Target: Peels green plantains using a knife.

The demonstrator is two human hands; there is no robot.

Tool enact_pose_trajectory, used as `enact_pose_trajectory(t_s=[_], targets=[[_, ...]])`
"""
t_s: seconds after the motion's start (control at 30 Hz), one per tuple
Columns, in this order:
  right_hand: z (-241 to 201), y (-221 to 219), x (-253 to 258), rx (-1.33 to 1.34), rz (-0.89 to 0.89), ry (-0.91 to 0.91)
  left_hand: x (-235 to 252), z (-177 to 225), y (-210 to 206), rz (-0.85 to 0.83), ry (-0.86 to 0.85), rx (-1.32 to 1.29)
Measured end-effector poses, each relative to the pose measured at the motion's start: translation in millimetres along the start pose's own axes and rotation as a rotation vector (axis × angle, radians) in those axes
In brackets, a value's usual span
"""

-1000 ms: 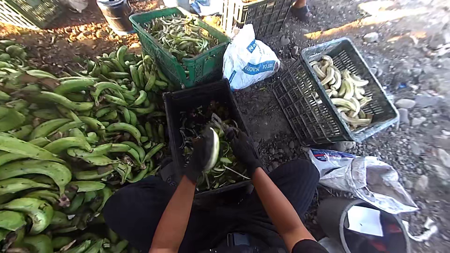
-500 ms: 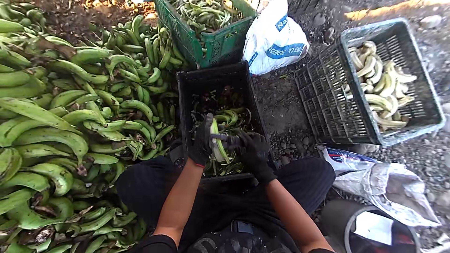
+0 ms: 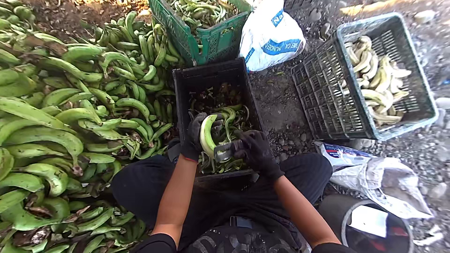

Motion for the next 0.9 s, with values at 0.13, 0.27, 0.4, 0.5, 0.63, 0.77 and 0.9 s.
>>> enact_pose_trajectory(t_s=[0.13, 0.27, 0.4, 0.5, 0.63, 0.77, 0.9], targets=[[-11, 0, -7, -0.074, 0.002, -0.006, -4, -2, -10, 0.012, 0.017, 0.084], [-17, -8, 22, -0.002, -0.186, -0.381, -12, -7, -12, 0.099, -0.140, 0.518], [-10, -15, 39, 0.250, -0.089, -0.562, -19, -11, -16, 0.219, -0.326, 0.743], [-3, -16, 50, 0.246, -0.054, -0.557, -20, -9, -7, 0.113, -0.288, 0.579], [6, 2, 52, 0.296, -0.022, -0.545, -13, -2, -5, -0.037, -0.228, 0.455], [15, 7, 39, 0.178, -0.098, -0.204, -13, 11, -8, -0.014, -0.195, 0.415], [5, 12, 14, -0.006, -0.202, 0.028, -10, 13, -7, 0.025, -0.130, 0.324]])
Point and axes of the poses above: each hand's wrist, its own x-axis towards the middle knuckle, its own y-axis out of the back of the hand, z = x × y, the point moved 2 cm from there along x, towards the middle knuckle, and after that the axes turned 6 degrees about x, right-handed, at the moved point
